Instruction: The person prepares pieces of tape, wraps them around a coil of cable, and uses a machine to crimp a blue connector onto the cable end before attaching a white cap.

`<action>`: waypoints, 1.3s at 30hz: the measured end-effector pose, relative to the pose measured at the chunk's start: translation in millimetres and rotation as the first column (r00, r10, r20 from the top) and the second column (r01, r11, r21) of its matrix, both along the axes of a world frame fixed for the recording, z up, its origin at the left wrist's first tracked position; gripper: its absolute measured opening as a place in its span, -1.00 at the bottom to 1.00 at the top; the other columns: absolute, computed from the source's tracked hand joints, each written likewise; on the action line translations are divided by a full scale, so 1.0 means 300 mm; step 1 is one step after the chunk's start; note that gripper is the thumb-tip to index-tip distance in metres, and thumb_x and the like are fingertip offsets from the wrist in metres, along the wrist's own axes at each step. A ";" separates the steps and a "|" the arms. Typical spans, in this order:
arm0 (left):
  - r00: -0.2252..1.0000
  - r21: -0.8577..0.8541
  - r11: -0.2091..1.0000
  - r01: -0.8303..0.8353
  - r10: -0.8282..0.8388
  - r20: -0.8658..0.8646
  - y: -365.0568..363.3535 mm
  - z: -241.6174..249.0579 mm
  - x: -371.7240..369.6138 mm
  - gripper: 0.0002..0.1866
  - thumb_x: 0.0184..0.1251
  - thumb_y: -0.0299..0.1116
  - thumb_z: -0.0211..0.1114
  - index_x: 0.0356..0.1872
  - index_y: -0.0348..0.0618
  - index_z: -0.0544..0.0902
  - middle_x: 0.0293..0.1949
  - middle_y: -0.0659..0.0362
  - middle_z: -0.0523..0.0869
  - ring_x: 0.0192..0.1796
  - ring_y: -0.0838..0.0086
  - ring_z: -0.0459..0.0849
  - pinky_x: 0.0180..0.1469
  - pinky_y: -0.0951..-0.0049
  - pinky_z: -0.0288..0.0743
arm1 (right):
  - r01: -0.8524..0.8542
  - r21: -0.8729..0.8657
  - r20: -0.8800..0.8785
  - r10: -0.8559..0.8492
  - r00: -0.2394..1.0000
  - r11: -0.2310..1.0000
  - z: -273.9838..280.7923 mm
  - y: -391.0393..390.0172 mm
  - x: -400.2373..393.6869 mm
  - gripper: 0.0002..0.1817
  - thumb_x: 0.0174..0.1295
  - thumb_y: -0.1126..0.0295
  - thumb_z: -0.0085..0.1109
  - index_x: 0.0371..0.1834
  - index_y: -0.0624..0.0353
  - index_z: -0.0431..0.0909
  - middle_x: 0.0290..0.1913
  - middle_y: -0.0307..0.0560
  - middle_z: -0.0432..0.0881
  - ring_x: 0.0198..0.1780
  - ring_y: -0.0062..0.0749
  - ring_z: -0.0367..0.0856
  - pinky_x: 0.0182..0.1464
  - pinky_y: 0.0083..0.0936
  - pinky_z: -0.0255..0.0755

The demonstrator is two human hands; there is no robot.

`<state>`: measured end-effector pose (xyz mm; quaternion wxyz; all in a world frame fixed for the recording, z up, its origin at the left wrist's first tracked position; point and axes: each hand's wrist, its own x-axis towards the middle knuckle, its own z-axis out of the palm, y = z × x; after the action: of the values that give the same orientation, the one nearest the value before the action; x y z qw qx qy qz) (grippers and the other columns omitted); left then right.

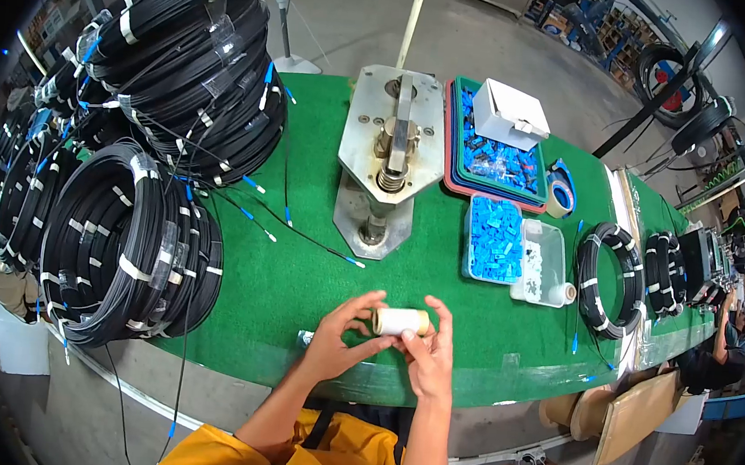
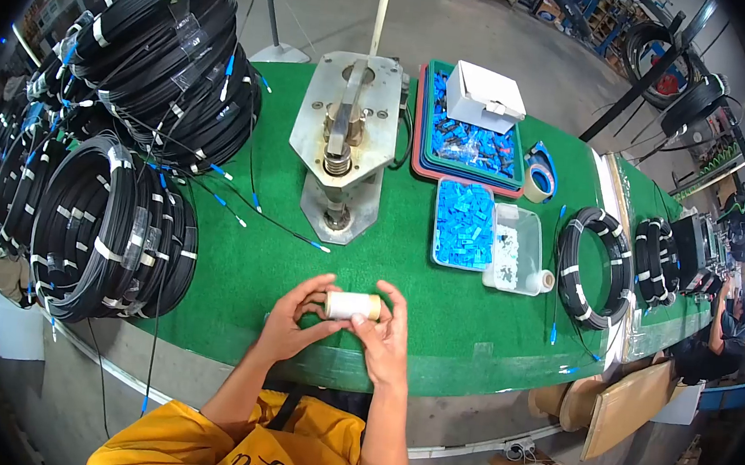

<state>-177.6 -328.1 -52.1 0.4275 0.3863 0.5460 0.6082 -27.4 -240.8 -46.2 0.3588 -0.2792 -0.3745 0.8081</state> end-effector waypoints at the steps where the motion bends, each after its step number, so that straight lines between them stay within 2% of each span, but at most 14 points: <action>1: 0.993 0.004 1.000 0.002 -0.002 -0.120 -0.004 0.026 -0.002 -0.36 0.13 -0.50 0.54 0.28 -0.21 0.52 0.14 0.10 0.57 0.11 0.43 0.62 0.08 0.46 0.53 | -0.005 0.001 0.012 0.005 1.000 1.000 0.001 -0.018 0.012 -0.46 0.30 0.61 0.20 0.33 0.27 0.26 0.10 -0.01 0.51 0.08 -0.39 0.59 0.08 -0.39 0.62; 4: 0.962 0.053 0.995 0.083 -0.066 -0.265 -0.022 0.053 -0.007 -0.50 0.16 -0.50 0.52 0.16 -0.25 0.61 0.08 0.12 0.58 0.10 0.43 0.62 0.08 0.46 0.54 | 0.004 -0.017 0.011 -0.004 1.000 1.000 0.039 -0.057 0.037 -0.53 0.31 0.64 0.16 0.28 0.27 0.34 0.10 -0.06 0.49 0.12 -0.41 0.55 0.09 -0.40 0.61; 7: 0.989 0.112 0.993 0.029 -0.013 -0.146 -0.031 0.049 0.014 -0.56 0.18 -0.40 0.52 0.11 -0.17 0.66 -0.01 0.12 0.66 -0.07 0.42 0.62 -0.10 0.48 0.51 | -0.037 -0.019 0.043 0.038 0.998 0.999 0.068 -0.056 0.067 -0.58 0.31 0.66 0.14 0.23 0.28 0.38 0.09 -0.06 0.52 0.07 -0.42 0.58 0.09 -0.44 0.59; 11: 0.988 0.096 0.994 0.049 -0.034 -0.151 -0.054 0.046 0.000 -0.59 0.20 -0.40 0.50 0.09 -0.19 0.67 -0.09 0.13 0.67 -0.12 0.43 0.62 -0.11 0.48 0.50 | -0.109 0.088 0.164 0.094 0.982 0.990 0.105 -0.038 0.069 -0.70 0.30 0.66 0.16 0.09 0.33 0.47 0.00 -0.07 0.61 -0.03 -0.48 0.63 0.02 -0.52 0.55; 13: 0.981 0.042 0.995 0.086 -0.077 -0.176 -0.060 0.057 -0.011 -0.59 0.19 -0.45 0.48 0.08 -0.25 0.66 -0.06 0.12 0.64 -0.05 0.42 0.64 0.02 0.44 0.56 | -0.133 0.114 0.231 0.104 0.967 0.984 0.111 -0.034 0.064 -0.74 0.30 0.66 0.17 0.04 0.34 0.50 -0.05 -0.08 0.65 -0.07 -0.51 0.64 -0.01 -0.56 0.53; 15: 0.977 0.040 0.997 0.073 -0.063 -0.203 -0.063 0.068 -0.013 -0.59 0.18 -0.44 0.50 0.07 -0.24 0.67 -0.09 0.13 0.65 -0.07 0.43 0.64 -0.01 0.45 0.55 | -0.103 0.097 0.265 0.074 0.962 0.990 0.109 -0.034 0.055 -0.85 0.28 0.56 0.21 -0.10 0.26 0.59 -0.09 -0.14 0.66 -0.14 -0.53 0.63 -0.08 -0.54 0.56; 18: 0.969 0.072 0.996 0.044 -0.025 -0.244 -0.054 0.067 -0.010 -0.59 0.16 -0.42 0.52 0.06 -0.21 0.69 -0.17 0.15 0.66 -0.16 0.45 0.62 -0.09 0.48 0.51 | 0.001 -0.008 0.184 0.000 0.983 1.000 0.104 -0.048 0.035 -0.83 0.29 0.65 0.19 -0.07 0.31 0.58 -0.14 -0.11 0.69 -0.16 -0.61 0.62 -0.11 -0.66 0.47; 24: 0.953 0.092 0.996 -0.007 0.034 -0.301 -0.044 0.076 0.004 -0.59 0.14 -0.40 0.54 0.05 -0.19 0.70 -0.24 0.17 0.66 -0.25 0.46 0.60 -0.17 0.49 0.49 | 0.080 -0.055 0.173 -0.070 0.982 0.995 0.083 -0.066 0.018 -0.87 0.35 0.57 0.20 -0.07 0.29 0.60 -0.11 -0.11 0.69 -0.19 -0.62 0.60 -0.12 -0.65 0.49; 29: 0.947 0.084 0.995 -0.061 0.084 -0.310 -0.042 0.046 0.023 -0.59 0.14 -0.40 0.53 0.04 -0.20 0.70 -0.27 0.17 0.65 -0.25 0.47 0.60 -0.17 0.48 0.50 | 0.075 0.020 0.153 -0.077 0.985 0.997 0.068 -0.062 0.021 -0.89 0.38 0.53 0.19 -0.09 0.30 0.59 -0.08 -0.07 0.67 -0.11 -0.56 0.60 0.00 -0.58 0.49; 31: 0.987 0.061 0.994 -0.090 0.098 -0.130 -0.044 0.020 0.038 -0.61 0.18 -0.42 0.51 0.05 -0.22 0.69 -0.28 0.17 0.62 -0.22 0.48 0.62 -0.14 0.49 0.53 | 0.062 0.077 0.139 -0.072 0.988 0.995 0.060 -0.059 0.019 -0.89 0.39 0.52 0.18 -0.10 0.30 0.59 -0.07 -0.05 0.66 -0.09 -0.53 0.60 0.04 -0.55 0.48; 34: 0.992 0.082 0.991 -0.105 0.110 -0.059 -0.040 0.022 0.064 -0.63 0.24 -0.45 0.47 0.07 -0.28 0.66 -0.24 0.17 0.58 -0.16 0.49 0.64 -0.09 0.50 0.56 | 0.090 0.082 0.127 -0.100 0.987 0.993 0.054 -0.059 0.013 -0.89 0.40 0.52 0.17 -0.10 0.31 0.58 -0.06 -0.03 0.65 -0.07 -0.47 0.59 0.08 -0.52 0.46; 35: 0.992 0.081 0.991 -0.106 0.111 -0.060 -0.038 0.018 0.069 -0.63 0.24 -0.45 0.47 0.07 -0.28 0.66 -0.24 0.17 0.58 -0.16 0.49 0.64 -0.09 0.50 0.56 | 0.110 0.077 0.128 -0.119 0.985 0.991 0.051 -0.062 0.010 -0.90 0.40 0.49 0.17 -0.13 0.29 0.58 -0.08 -0.03 0.65 -0.07 -0.47 0.59 0.02 -0.53 0.46; 37: 0.983 0.061 0.993 -0.100 0.089 0.162 -0.037 0.005 0.080 -0.65 0.31 -0.48 0.42 0.08 -0.35 0.63 -0.19 0.18 0.54 -0.11 0.49 0.66 -0.05 0.49 0.59 | 0.130 0.070 0.130 -0.138 0.982 0.989 0.052 -0.071 0.007 -0.91 0.39 0.46 0.18 -0.16 0.26 0.58 -0.09 -0.04 0.64 -0.06 -0.46 0.58 -0.05 -0.54 0.47; 39: 0.979 0.058 0.993 -0.099 0.086 0.186 -0.033 0.005 0.085 -0.66 0.32 -0.48 0.41 0.08 -0.37 0.62 -0.19 0.19 0.53 -0.10 0.49 0.66 -0.05 0.49 0.59 | 0.153 0.037 0.069 -0.155 0.985 0.988 0.063 -0.075 0.003 -0.90 0.40 0.45 0.19 -0.16 0.27 0.56 -0.09 -0.02 0.64 -0.07 -0.44 0.58 -0.05 -0.52 0.47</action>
<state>-152.1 -338.0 -50.5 0.4339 0.3172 0.5011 0.6783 -26.4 -263.3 -27.4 0.4109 -0.3304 -0.3769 0.7615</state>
